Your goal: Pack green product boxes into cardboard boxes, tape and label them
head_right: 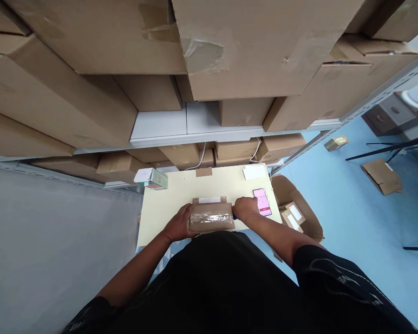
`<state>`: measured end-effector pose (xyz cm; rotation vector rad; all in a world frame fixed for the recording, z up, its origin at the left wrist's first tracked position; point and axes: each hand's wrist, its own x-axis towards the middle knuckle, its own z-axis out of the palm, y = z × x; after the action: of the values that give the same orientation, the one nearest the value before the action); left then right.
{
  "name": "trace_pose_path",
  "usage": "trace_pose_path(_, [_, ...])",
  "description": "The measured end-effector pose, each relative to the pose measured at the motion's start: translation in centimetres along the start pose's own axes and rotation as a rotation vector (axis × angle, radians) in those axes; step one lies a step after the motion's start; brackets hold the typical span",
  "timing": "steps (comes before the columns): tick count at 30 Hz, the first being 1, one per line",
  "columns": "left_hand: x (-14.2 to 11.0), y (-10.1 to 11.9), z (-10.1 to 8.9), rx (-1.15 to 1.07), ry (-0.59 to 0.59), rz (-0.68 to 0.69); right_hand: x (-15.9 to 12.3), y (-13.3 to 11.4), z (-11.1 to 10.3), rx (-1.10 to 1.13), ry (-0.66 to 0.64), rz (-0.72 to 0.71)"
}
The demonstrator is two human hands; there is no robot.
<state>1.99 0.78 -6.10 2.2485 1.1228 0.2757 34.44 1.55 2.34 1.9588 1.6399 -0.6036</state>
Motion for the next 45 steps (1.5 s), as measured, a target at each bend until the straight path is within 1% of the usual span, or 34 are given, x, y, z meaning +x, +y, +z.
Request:
trace_pose_path(5, [-0.1, -0.1, 0.2, 0.012, 0.028, 0.017, 0.4, -0.4, -0.1, 0.021, -0.030, 0.050])
trace_pose_path(9, [-0.1, -0.3, 0.3, 0.006, 0.030, 0.016, 1.2, -0.5, -0.3, 0.055, -0.050, 0.081])
trace_pose_path(11, [-0.1, -0.3, 0.3, 0.017, 0.024, 0.016, 1.5, -0.5, -0.1, 0.082, -0.055, 0.101])
trace_pose_path(13, [-0.1, -0.3, 0.4, 0.031, 0.024, 0.014, 1.6, -0.4, 0.6, 0.097, -0.075, 0.119])
trace_pose_path(17, [-0.4, 0.1, 1.0, 0.021, 0.068, -0.032, 0.7, 0.2, 2.9, 0.104, -0.136, 0.139])
trace_pose_path(19, [-0.6, 0.2, 1.3, -0.003, 0.091, -0.055, 0.3, 0.8, 3.6, 0.163, -0.120, 0.144])
trace_pose_path(20, [-0.7, 0.1, 1.4, -0.017, 0.099, -0.061, 0.1, 1.3, 3.7, 0.176, -0.089, 0.139])
trace_pose_path(24, [-1.1, -0.3, 1.3, -0.060, 0.099, -0.068, 0.2, 3.3, 3.2, 0.210, 0.056, 0.154])
trace_pose_path(27, [-1.3, -0.4, 1.0, -0.064, 0.094, -0.075, 0.4, 4.5, 3.2, 0.260, 0.122, 0.200])
trace_pose_path(30, [-1.4, -0.5, 0.9, -0.067, 0.091, -0.067, 0.6, 5.1, 4.3, 0.274, 0.199, 0.173])
trace_pose_path(33, [-1.5, -0.7, 0.8, -0.049, 0.089, -0.052, 1.1, 5.0, 6.3, 0.205, 0.287, 0.123])
trace_pose_path(35, [-1.6, -0.8, 0.8, -0.028, 0.085, -0.043, 1.8, 4.8, 7.8, 0.159, 0.294, 0.102])
trace_pose_path(38, [-1.7, -0.9, 0.7, -0.013, 0.073, -0.029, 2.9, 4.3, 9.7, 0.141, 0.247, 0.076])
trace_pose_path(42, [-1.9, -0.9, 0.6, -0.010, 0.056, -0.029, 3.6, 3.9, 11.3, 0.172, 0.187, 0.064])
trace_pose_path(43, [-1.9, -0.8, 0.6, -0.012, 0.052, -0.032, 3.5, 4.0, 11.5, 0.182, 0.201, 0.060])
trace_pose_path(45, [-1.9, -0.7, 0.6, -0.023, 0.039, -0.037, 2.9, 4.1, 11.6, 0.207, 0.270, 0.057])
